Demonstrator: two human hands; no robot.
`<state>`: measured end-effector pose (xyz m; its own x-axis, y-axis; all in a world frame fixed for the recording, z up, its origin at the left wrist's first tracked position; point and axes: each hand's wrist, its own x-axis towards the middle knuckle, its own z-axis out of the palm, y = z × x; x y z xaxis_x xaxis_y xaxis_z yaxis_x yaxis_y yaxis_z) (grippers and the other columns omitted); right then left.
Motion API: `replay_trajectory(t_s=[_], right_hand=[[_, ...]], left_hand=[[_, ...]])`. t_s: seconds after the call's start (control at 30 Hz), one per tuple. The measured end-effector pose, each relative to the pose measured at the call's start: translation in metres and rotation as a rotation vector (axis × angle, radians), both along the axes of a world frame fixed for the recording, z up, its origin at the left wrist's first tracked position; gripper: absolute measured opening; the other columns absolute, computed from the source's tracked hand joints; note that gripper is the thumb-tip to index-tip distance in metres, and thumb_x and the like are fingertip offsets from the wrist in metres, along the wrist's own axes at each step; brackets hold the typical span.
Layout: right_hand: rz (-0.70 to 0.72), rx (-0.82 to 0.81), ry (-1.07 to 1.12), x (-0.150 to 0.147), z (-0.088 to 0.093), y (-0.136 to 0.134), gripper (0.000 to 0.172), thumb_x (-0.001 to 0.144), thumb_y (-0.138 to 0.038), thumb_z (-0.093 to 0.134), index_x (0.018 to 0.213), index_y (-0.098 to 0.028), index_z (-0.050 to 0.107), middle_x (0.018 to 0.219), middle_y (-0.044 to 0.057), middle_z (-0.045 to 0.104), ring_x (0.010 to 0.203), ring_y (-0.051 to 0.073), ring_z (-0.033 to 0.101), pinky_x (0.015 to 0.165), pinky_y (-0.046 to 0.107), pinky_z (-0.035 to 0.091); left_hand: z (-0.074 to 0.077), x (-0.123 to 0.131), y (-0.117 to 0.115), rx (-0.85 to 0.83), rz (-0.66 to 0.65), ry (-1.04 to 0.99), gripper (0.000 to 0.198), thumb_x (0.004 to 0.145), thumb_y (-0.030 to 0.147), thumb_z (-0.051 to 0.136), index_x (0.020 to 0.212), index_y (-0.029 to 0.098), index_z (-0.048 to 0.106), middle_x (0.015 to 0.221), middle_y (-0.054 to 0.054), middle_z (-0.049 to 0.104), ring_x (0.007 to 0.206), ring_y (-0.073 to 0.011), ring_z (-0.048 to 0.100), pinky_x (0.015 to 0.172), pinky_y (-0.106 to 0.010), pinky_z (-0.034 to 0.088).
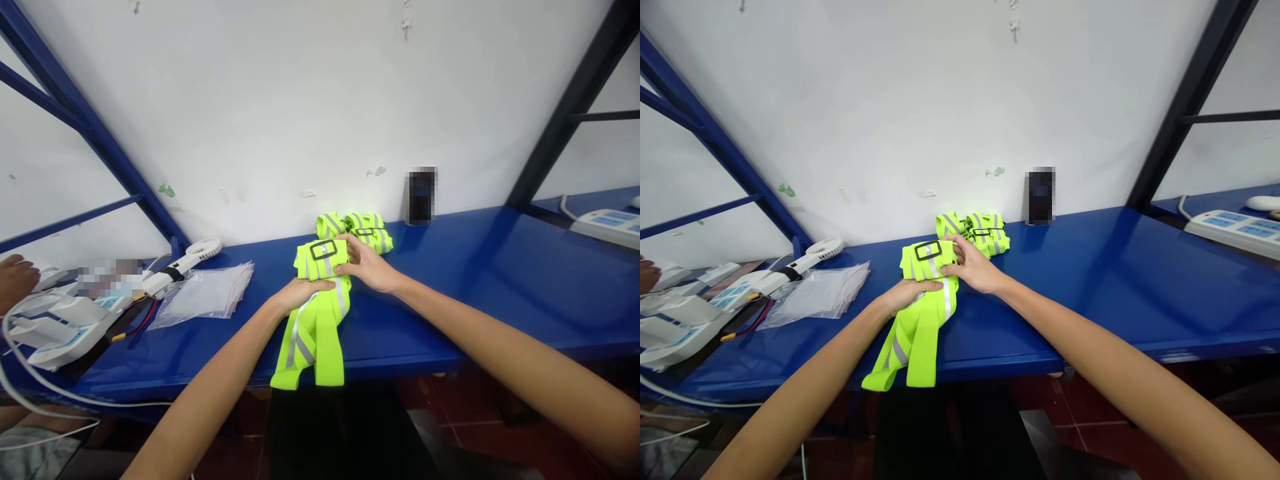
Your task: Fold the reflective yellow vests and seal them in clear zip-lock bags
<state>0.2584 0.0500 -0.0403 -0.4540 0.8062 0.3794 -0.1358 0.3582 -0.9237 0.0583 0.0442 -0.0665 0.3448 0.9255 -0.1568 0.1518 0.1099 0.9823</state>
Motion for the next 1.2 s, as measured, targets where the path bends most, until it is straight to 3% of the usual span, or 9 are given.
replay_trajectory(t_s=[0.17, 0.3, 0.43, 0.63, 0.87, 1.2], right_hand=[[0.016, 0.098, -0.15, 0.003, -0.001, -0.004, 0.055, 0.071, -0.016, 0.066, 0.118, -0.026, 0.04, 0.094, 0.001, 0.06, 0.083, 0.019, 0.061, 0.068, 0.033, 0.053], [-0.015, 0.173, -0.198, 0.004, -0.001, -0.003, 0.068, 0.074, -0.021, 0.067, 0.136, -0.026, 0.039, 0.117, 0.008, 0.06, 0.098, 0.025, 0.062, 0.08, 0.04, 0.054], [0.006, 0.175, -0.173, 0.003, -0.002, -0.001, 0.065, 0.074, -0.028, 0.073, 0.133, -0.022, 0.047, 0.133, 0.011, 0.055, 0.118, 0.029, 0.057, 0.097, 0.045, 0.049], [-0.034, 0.199, -0.118, -0.001, -0.003, 0.0, 0.053, 0.076, -0.039, 0.074, 0.122, -0.021, 0.055, 0.117, 0.009, 0.065, 0.108, 0.027, 0.062, 0.094, 0.045, 0.051], [-0.196, 0.234, -0.134, -0.002, 0.0, -0.001, 0.048, 0.075, -0.041, 0.075, 0.115, -0.02, 0.057, 0.106, 0.008, 0.067, 0.099, 0.027, 0.064, 0.089, 0.044, 0.052], [-0.244, 0.39, -0.202, 0.0, -0.008, 0.002, 0.051, 0.08, -0.044, 0.07, 0.123, -0.022, 0.053, 0.113, 0.009, 0.065, 0.105, 0.029, 0.061, 0.091, 0.044, 0.049]], left_hand=[[-0.005, 0.001, 0.004, 0.043, 0.061, 0.077, 0.051, 0.06, 0.033, 0.083, 0.109, 0.022, 0.071, 0.113, -0.005, 0.072, 0.105, -0.0309, 0.065, 0.093, -0.043, 0.05], [-0.003, 0.002, 0.003, 0.007, 0.076, 0.075, 0.051, 0.06, 0.032, 0.082, 0.109, 0.021, 0.071, 0.109, -0.007, 0.073, 0.099, -0.0314, 0.067, 0.086, -0.042, 0.052], [-0.001, 0.003, 0.001, 0.035, 0.046, 0.058, 0.049, 0.063, 0.033, 0.08, 0.109, 0.02, 0.071, 0.111, -0.008, 0.072, 0.1, -0.0313, 0.066, 0.086, -0.041, 0.052], [0.002, 0.007, -0.001, 0.021, 0.065, 0.033, 0.047, 0.064, 0.029, 0.079, 0.11, 0.021, 0.07, 0.111, -0.007, 0.072, 0.099, -0.0299, 0.067, 0.085, -0.04, 0.052], [0.007, 0.007, -0.005, -0.13, 0.016, -0.011, 0.036, 0.06, 0.031, 0.083, 0.092, 0.016, 0.074, 0.085, -0.008, 0.075, 0.074, -0.0263, 0.069, 0.072, -0.039, 0.053], [0.007, 0.008, -0.004, -0.171, 0.037, -0.07, 0.036, 0.06, 0.026, 0.083, 0.092, 0.015, 0.073, 0.084, -0.008, 0.074, 0.071, -0.0243, 0.069, 0.071, -0.037, 0.054]])
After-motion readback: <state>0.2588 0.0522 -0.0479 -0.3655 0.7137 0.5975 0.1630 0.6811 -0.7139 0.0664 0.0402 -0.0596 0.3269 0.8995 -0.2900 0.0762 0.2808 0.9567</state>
